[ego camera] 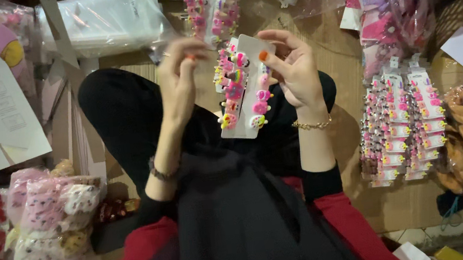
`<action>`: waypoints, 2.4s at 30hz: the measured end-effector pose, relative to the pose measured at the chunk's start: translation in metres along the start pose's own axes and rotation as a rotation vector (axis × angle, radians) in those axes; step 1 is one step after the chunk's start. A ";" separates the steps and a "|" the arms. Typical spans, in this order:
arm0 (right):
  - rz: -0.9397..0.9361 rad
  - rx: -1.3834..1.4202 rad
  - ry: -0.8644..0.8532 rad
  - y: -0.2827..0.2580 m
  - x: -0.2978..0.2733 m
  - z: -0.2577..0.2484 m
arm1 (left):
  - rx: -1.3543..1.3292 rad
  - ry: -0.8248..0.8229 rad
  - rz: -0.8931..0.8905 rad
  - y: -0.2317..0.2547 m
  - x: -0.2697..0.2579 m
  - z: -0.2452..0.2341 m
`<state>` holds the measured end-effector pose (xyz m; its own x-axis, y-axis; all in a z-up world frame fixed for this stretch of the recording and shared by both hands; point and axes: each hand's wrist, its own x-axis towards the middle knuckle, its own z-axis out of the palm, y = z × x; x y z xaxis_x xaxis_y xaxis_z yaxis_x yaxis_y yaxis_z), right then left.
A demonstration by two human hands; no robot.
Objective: The person sits on the floor and packs small hair clips into clear plastic bags. They pick up a card with clips, place it into a bag, and seal the bag. The person repeats this process with multiple sets of hair clips.
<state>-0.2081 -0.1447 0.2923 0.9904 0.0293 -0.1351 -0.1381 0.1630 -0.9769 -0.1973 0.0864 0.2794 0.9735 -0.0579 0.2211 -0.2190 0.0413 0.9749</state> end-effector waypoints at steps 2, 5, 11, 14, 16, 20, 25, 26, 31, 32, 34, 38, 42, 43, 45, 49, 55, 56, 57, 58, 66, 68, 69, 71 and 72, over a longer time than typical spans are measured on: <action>-0.010 0.043 0.047 0.006 0.002 0.004 | -0.075 -0.081 -0.170 0.001 -0.010 0.002; -0.027 0.066 0.109 0.007 -0.002 0.015 | -0.067 -0.208 -0.297 -0.002 -0.030 -0.005; -0.038 0.074 0.072 0.012 0.000 0.022 | -0.097 -0.217 -0.196 -0.022 -0.047 -0.007; 0.006 0.124 0.045 0.032 0.005 0.014 | -0.130 -0.264 -0.109 -0.020 -0.051 -0.007; 0.028 0.142 0.030 0.033 0.004 0.015 | -0.151 -0.280 -0.057 -0.014 -0.052 -0.010; 0.017 0.081 0.030 0.023 -0.003 0.019 | -0.207 -0.313 -0.140 -0.007 -0.049 -0.020; -0.026 -0.056 -0.034 -0.010 -0.020 0.046 | -0.272 -0.210 -0.223 -0.024 -0.046 -0.015; -0.037 -0.107 -0.029 -0.016 -0.023 0.052 | -0.193 -0.139 -0.219 -0.018 -0.042 -0.012; -0.074 -0.244 -0.054 -0.015 -0.028 0.059 | -0.187 0.078 -0.256 0.005 -0.040 0.001; -0.095 -0.273 -0.069 -0.020 -0.029 0.064 | -0.208 0.065 -0.264 0.009 -0.040 0.001; -0.118 -0.301 -0.083 -0.023 -0.031 0.069 | -0.229 0.051 -0.272 0.012 -0.040 0.003; -0.166 -0.330 -0.078 -0.013 -0.029 0.067 | -0.248 0.113 -0.308 0.008 -0.043 0.006; -0.217 -0.401 -0.008 -0.017 -0.034 0.075 | -0.196 0.194 -0.301 -0.002 -0.051 0.007; -0.217 -0.401 -0.005 -0.011 -0.033 0.076 | -0.197 0.191 -0.302 -0.009 -0.053 0.010; -0.595 -0.772 0.106 0.000 -0.030 0.077 | -0.261 0.290 -0.349 -0.021 -0.057 0.015; -0.838 -1.045 0.306 0.045 -0.027 0.078 | -0.192 0.370 -0.361 -0.036 -0.064 0.024; -0.916 -0.958 0.288 0.066 -0.026 0.085 | -0.195 0.420 -0.377 -0.054 -0.069 0.029; -0.914 -0.937 0.268 0.066 -0.025 0.083 | -0.218 0.413 -0.375 -0.054 -0.068 0.030; -0.911 -0.916 0.248 0.067 -0.024 0.082 | -0.242 0.405 -0.374 -0.054 -0.067 0.030; -0.910 -0.918 0.249 0.066 -0.023 0.081 | -0.243 0.404 -0.376 -0.055 -0.066 0.029; -0.892 -0.864 0.247 0.064 -0.024 0.078 | -0.129 0.288 -0.212 -0.029 -0.060 0.019; -0.876 -0.837 0.223 0.058 -0.024 0.080 | -0.144 0.277 -0.215 -0.029 -0.059 0.018; -0.861 -0.810 0.199 0.055 -0.024 0.081 | -0.161 0.266 -0.217 -0.029 -0.059 0.017; -0.837 -0.796 0.190 0.051 -0.022 0.082 | -0.135 0.262 -0.200 -0.035 -0.059 0.017; -0.815 -0.784 0.180 0.050 -0.021 0.082 | -0.111 0.258 -0.180 -0.038 -0.059 0.017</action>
<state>-0.2364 -0.0565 0.2603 0.7787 0.0447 0.6258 0.5248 -0.5931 -0.6106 -0.2476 0.0708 0.2299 0.9835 0.1800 0.0178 -0.0475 0.1622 0.9856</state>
